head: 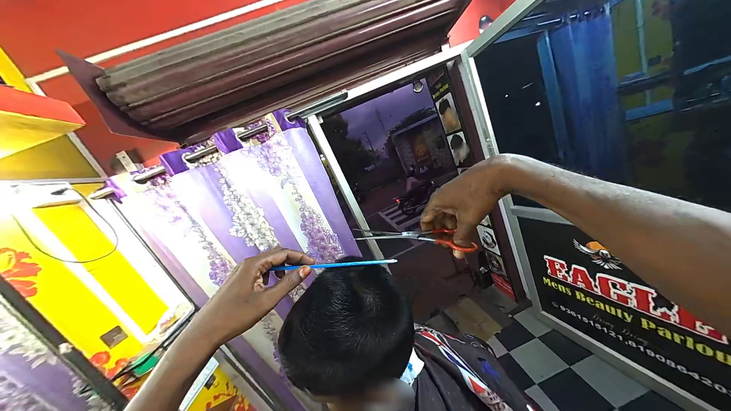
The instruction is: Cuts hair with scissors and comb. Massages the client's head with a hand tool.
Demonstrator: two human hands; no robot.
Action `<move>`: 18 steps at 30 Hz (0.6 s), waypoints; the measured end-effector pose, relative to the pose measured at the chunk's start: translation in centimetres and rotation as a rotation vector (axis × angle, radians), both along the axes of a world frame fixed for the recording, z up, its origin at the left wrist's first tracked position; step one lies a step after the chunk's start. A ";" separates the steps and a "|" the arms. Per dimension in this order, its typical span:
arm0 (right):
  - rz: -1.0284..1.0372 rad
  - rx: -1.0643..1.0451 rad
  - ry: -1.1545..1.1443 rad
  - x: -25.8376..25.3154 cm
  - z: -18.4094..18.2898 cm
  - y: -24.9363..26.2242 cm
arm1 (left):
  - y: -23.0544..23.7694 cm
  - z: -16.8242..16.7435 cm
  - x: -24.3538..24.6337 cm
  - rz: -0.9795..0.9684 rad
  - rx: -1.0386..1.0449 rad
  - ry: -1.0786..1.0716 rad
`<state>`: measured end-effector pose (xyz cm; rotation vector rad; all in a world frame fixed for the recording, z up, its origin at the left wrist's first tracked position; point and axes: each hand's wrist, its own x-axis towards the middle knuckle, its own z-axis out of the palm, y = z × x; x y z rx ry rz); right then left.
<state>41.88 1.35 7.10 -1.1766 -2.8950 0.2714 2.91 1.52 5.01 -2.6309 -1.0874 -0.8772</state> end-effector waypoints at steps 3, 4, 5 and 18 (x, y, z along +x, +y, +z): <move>0.052 -0.009 -0.079 -1.1 -0.2 -0.1 | 0.5 0.1 -0.1 -0.001 0.029 0.017; 0.045 0.007 -0.120 -1.5 -0.2 -0.3 | 0.7 0.1 -0.2 -0.002 0.040 0.022; 0.034 0.014 -0.140 -1.9 -0.2 -0.3 | 0.8 0.1 -0.2 -0.001 0.054 0.027; -0.003 0.088 0.019 -0.8 -1.3 0.4 | -0.2 -1.0 -2.0 0.248 0.187 -0.130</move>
